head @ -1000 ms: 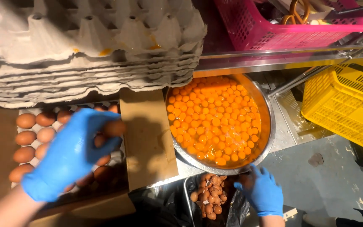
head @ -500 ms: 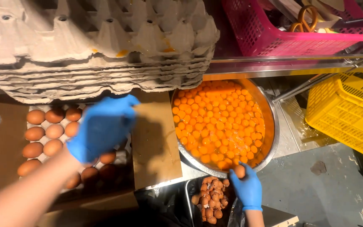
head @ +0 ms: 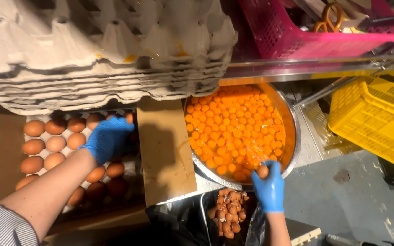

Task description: The recorder is cracking raw eggs into a large metal bowl and discarding the shells into a separate bin.

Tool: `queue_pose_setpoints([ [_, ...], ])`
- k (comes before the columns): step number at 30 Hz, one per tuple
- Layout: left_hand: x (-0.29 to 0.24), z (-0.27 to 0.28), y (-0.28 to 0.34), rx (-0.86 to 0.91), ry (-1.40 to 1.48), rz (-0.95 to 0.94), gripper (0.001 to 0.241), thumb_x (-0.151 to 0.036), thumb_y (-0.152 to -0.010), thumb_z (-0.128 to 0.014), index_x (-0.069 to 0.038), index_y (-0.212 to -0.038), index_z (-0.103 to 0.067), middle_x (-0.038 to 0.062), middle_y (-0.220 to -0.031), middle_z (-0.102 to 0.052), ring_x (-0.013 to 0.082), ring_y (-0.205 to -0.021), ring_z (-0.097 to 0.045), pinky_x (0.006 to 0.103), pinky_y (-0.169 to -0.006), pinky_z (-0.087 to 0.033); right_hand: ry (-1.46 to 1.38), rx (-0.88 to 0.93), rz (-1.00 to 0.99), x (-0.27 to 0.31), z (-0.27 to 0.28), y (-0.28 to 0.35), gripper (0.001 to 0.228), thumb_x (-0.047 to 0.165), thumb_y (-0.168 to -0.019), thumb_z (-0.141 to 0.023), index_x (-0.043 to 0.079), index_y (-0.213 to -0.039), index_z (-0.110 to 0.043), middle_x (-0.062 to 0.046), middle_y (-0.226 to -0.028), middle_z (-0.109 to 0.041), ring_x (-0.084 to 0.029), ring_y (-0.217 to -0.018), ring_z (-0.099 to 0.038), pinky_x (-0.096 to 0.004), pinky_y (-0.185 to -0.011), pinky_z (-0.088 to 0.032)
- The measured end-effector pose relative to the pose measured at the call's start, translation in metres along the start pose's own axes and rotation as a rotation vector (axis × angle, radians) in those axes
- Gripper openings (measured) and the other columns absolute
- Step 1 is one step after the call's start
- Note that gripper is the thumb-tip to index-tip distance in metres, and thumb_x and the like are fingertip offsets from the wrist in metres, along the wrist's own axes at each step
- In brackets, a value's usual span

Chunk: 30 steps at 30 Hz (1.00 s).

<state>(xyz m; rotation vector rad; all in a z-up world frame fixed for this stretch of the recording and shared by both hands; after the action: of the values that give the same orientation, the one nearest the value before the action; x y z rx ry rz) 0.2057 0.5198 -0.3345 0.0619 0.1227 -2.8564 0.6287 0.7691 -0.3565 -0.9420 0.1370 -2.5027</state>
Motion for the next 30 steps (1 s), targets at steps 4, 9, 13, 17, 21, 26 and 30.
queue_pose_setpoints([
  [4,-0.006,0.000,-0.002,-0.015,-0.247,-0.032,0.053,-0.044,-0.067,-0.083,-0.011,-0.102,-0.060,0.009,-0.082,-0.065,0.0293,-0.075,-0.064,0.0398,-0.067,-0.050,0.185,0.085,-0.049,0.028,-0.017,-0.029,0.049,0.039,-0.080,-0.077,0.008,-0.116,-0.065,-0.024,-0.088,-0.073,-0.044,-0.088,-0.071,-0.049,-0.076,-0.056],
  [9,0.003,-0.013,-0.001,-0.066,-0.207,-0.060,0.041,-0.040,-0.073,-0.079,-0.013,-0.099,-0.062,0.008,-0.076,-0.064,0.0294,-0.073,-0.064,0.0397,-0.066,-0.049,0.342,0.124,-0.027,0.031,-0.036,-0.048,0.051,0.053,-0.085,-0.072,0.013,-0.117,-0.069,-0.023,-0.090,-0.075,-0.043,-0.088,-0.072,-0.051,-0.077,-0.056],
  [13,0.019,-0.012,0.000,-0.005,-0.012,-0.018,0.026,-0.033,-0.075,-0.076,-0.016,-0.093,-0.067,0.009,-0.080,-0.068,0.0302,-0.076,-0.064,0.0401,-0.068,-0.048,0.375,0.079,-0.058,0.035,-0.015,-0.052,0.049,0.056,-0.088,-0.071,0.016,-0.117,-0.070,-0.023,-0.089,-0.074,-0.043,-0.087,-0.072,-0.052,-0.078,-0.056],
  [17,0.010,0.071,0.020,-0.108,0.277,0.050,0.022,-0.019,-0.077,-0.070,-0.017,-0.098,-0.075,0.008,-0.085,-0.072,0.0275,-0.076,-0.063,0.0384,-0.063,-0.048,0.197,-0.044,-0.063,0.036,0.055,-0.018,0.049,0.049,-0.088,-0.072,0.014,-0.122,-0.069,-0.024,-0.091,-0.074,-0.044,-0.087,-0.072,-0.051,-0.075,-0.057],
  [21,-0.034,0.121,0.043,0.172,0.947,0.541,0.035,-0.025,-0.091,-0.067,-0.016,-0.125,-0.072,0.011,-0.093,-0.073,0.0249,-0.077,-0.067,0.0380,-0.066,-0.053,0.283,0.244,-0.123,0.025,0.074,0.006,0.068,0.040,-0.074,-0.086,0.015,-0.132,-0.061,-0.022,-0.108,-0.074,-0.038,-0.100,-0.073,-0.045,-0.086,-0.057],
  [26,-0.149,0.117,0.026,-0.019,0.847,0.096,0.041,-0.023,-0.077,-0.076,-0.012,-0.115,-0.068,0.010,-0.102,-0.073,0.0271,-0.092,-0.071,0.0371,-0.077,-0.055,0.081,0.096,0.413,0.150,0.051,0.042,0.082,0.022,-0.061,-0.091,0.006,-0.135,-0.060,-0.026,-0.142,-0.052,-0.044,-0.130,-0.055,-0.045,-0.102,-0.047],
  [30,-0.173,0.101,0.007,0.086,1.010,-0.133,0.040,-0.036,-0.091,-0.071,-0.011,-0.119,-0.060,0.010,-0.100,-0.073,0.0261,-0.092,-0.072,0.0383,-0.079,-0.055,-0.255,0.029,0.490,0.132,-0.002,0.055,0.063,0.022,-0.074,-0.087,0.006,-0.130,-0.063,-0.022,-0.125,-0.063,-0.038,-0.112,-0.064,-0.040,-0.092,-0.054],
])
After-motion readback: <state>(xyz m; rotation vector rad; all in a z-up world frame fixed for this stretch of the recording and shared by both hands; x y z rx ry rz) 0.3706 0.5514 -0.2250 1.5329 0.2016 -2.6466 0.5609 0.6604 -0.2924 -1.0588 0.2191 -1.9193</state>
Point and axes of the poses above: each hand's wrist, its own y-axis away from the middle knuckle, its own z-axis out of the back of the hand, x = y × z, the point moved 3 cm from there along -y, towards the middle knuckle
